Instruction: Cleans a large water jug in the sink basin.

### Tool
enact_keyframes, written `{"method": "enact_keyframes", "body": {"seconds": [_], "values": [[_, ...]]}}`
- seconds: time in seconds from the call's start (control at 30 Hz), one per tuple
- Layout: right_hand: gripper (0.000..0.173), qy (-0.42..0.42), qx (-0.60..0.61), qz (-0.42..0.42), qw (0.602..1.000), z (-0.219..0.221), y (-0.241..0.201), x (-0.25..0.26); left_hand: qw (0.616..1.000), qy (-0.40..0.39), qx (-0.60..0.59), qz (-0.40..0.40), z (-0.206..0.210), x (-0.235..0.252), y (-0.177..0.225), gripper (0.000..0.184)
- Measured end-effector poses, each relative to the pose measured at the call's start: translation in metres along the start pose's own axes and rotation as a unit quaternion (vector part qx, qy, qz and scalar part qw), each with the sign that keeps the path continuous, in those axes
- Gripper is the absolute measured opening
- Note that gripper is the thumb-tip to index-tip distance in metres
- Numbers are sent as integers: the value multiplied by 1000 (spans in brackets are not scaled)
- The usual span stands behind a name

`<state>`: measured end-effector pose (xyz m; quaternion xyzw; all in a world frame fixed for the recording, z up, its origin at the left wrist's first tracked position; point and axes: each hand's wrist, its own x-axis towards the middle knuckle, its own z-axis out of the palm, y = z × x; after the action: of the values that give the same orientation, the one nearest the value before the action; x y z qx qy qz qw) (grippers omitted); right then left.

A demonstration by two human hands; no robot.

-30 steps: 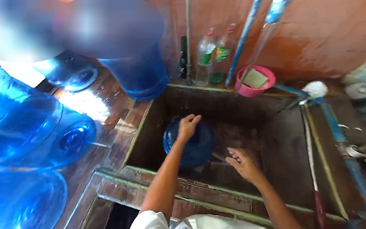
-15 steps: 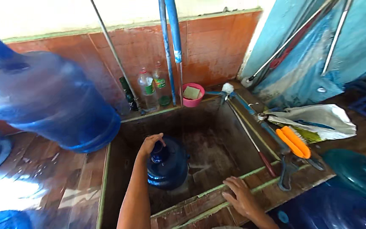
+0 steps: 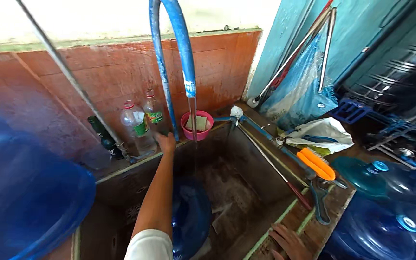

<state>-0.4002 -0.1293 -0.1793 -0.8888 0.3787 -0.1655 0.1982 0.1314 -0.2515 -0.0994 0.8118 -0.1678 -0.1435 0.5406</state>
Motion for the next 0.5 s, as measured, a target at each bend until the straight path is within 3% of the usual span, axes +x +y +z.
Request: {"method": "enact_keyframes", "body": {"seconds": [0.13,0.23,0.43,0.5], "values": [[44,4,-5,11,1000,3,-1,0,992,105,23,-60,11,28,13,96],[43,2,-6,10,1000,2,-2,0,989,139,-5,-56,6,40,9,96],[45,13,-10,-1,1000,3,-2,-1,983,127,-116,63,1,29,6,98],[46,20,-12,-3,1000,6,-1,-2,983,103,-119,97,-8,18,16,88]]}}
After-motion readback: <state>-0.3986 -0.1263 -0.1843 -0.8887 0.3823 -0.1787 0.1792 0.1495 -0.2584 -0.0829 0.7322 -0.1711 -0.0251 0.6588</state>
